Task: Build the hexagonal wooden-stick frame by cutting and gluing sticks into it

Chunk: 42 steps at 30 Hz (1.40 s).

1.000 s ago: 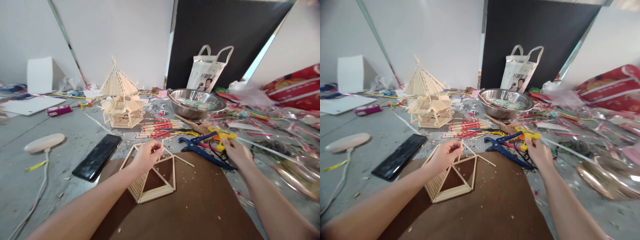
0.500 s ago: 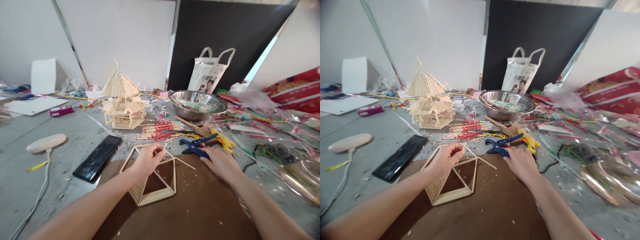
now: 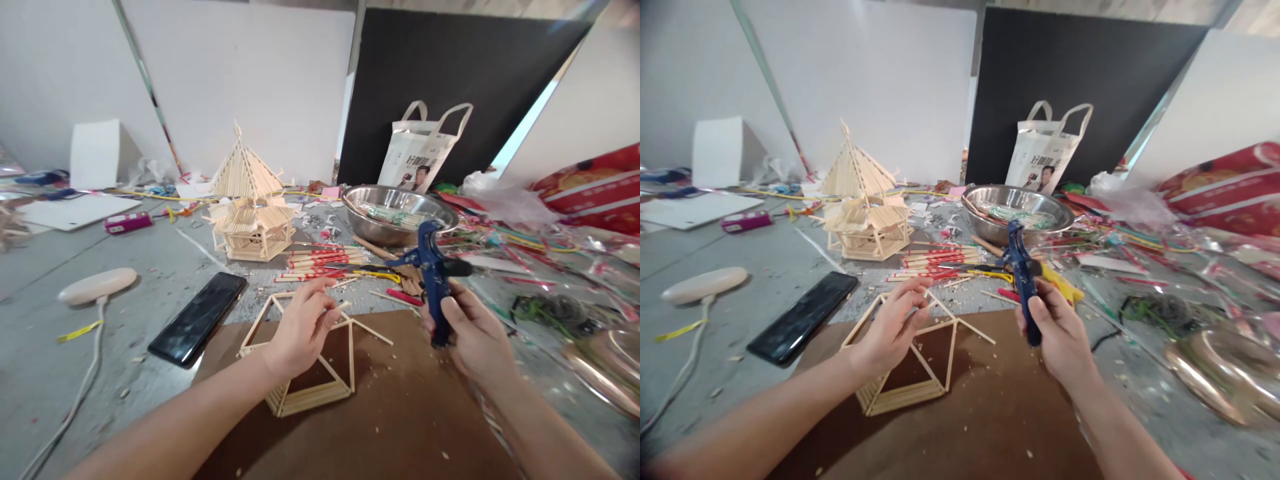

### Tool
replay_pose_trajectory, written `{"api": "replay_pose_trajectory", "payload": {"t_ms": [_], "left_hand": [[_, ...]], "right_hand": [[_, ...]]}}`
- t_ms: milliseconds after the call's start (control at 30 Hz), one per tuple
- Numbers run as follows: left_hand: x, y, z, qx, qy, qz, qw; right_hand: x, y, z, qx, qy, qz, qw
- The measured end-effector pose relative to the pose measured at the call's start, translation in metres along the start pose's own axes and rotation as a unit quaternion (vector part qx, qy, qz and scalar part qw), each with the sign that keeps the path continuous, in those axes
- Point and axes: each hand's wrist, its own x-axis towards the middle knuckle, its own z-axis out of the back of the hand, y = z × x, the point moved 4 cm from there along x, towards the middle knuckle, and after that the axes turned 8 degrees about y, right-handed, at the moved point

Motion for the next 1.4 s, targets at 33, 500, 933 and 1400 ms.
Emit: {"api": "replay_pose_trajectory", "payload": {"t_ms": [33,500,933,1400], "left_hand": [[-0.001,-0.004,0.0,0.013,0.002,-0.019,1.0],[-0.005,-0.022,-0.016,-0.152,0.165,-0.014,0.974],[-0.003,-0.019,-0.016,-0.144,0.117,0.056,0.981],[-0.008,-0.007,-0.015,-0.09,0.095,0.003,0.991]], "right_hand": [[-0.003,0.002,-0.005,0.07,0.022,-0.02,0.997],[-0.028,-0.009,-0.05,0.301,0.137,-0.172,0.928],[-0.026,0.002,-0.037,0.13,0.143,-0.096,0.976],[-0.026,0.007,-0.052,-0.407,0.178,0.104,0.89]]}}
